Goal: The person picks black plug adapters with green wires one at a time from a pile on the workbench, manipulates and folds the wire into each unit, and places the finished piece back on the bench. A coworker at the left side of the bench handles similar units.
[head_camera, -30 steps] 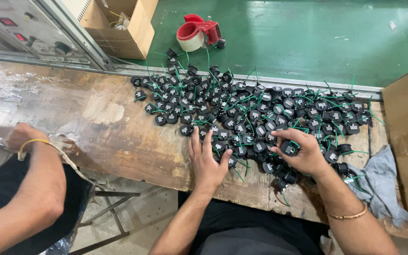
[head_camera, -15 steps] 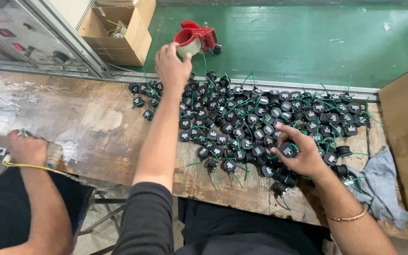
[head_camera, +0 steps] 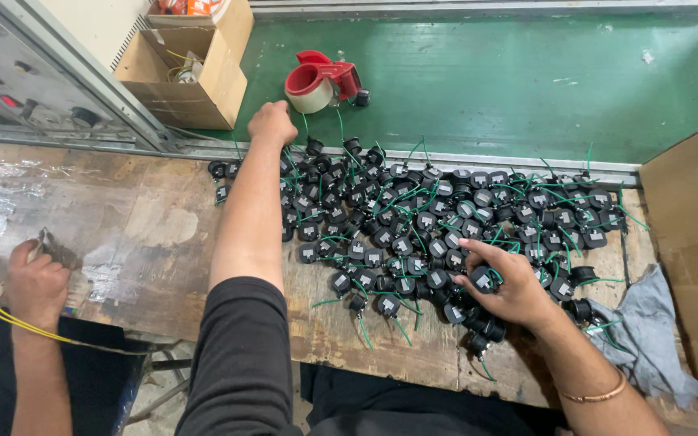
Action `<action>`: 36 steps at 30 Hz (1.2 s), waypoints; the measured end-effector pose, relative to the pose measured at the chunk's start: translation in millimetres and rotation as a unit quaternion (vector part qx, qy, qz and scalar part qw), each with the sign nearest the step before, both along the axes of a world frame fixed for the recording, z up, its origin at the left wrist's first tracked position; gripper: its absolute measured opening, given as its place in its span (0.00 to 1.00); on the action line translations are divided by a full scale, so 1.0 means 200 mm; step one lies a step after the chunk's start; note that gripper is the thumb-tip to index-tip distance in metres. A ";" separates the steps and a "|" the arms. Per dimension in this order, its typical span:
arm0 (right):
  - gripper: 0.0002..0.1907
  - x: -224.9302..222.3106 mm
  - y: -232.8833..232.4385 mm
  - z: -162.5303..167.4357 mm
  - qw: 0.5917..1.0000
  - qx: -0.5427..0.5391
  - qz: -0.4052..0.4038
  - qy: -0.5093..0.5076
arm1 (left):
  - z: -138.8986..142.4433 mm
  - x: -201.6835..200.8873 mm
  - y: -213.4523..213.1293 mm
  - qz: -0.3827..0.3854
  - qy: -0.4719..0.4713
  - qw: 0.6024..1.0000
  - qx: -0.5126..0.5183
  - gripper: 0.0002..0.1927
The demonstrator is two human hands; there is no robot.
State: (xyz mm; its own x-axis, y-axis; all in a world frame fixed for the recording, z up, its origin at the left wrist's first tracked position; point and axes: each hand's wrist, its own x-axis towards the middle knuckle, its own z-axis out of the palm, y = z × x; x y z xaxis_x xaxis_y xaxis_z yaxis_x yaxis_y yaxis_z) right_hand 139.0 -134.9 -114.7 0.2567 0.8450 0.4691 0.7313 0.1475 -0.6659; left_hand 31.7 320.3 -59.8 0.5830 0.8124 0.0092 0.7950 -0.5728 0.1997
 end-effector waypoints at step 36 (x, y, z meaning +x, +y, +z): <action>0.26 -0.09 0.01 0.04 0.995 0.004 0.033 -0.092 | -0.09 0.07 -0.41 -0.167 -0.113 0.977 -0.067 0.12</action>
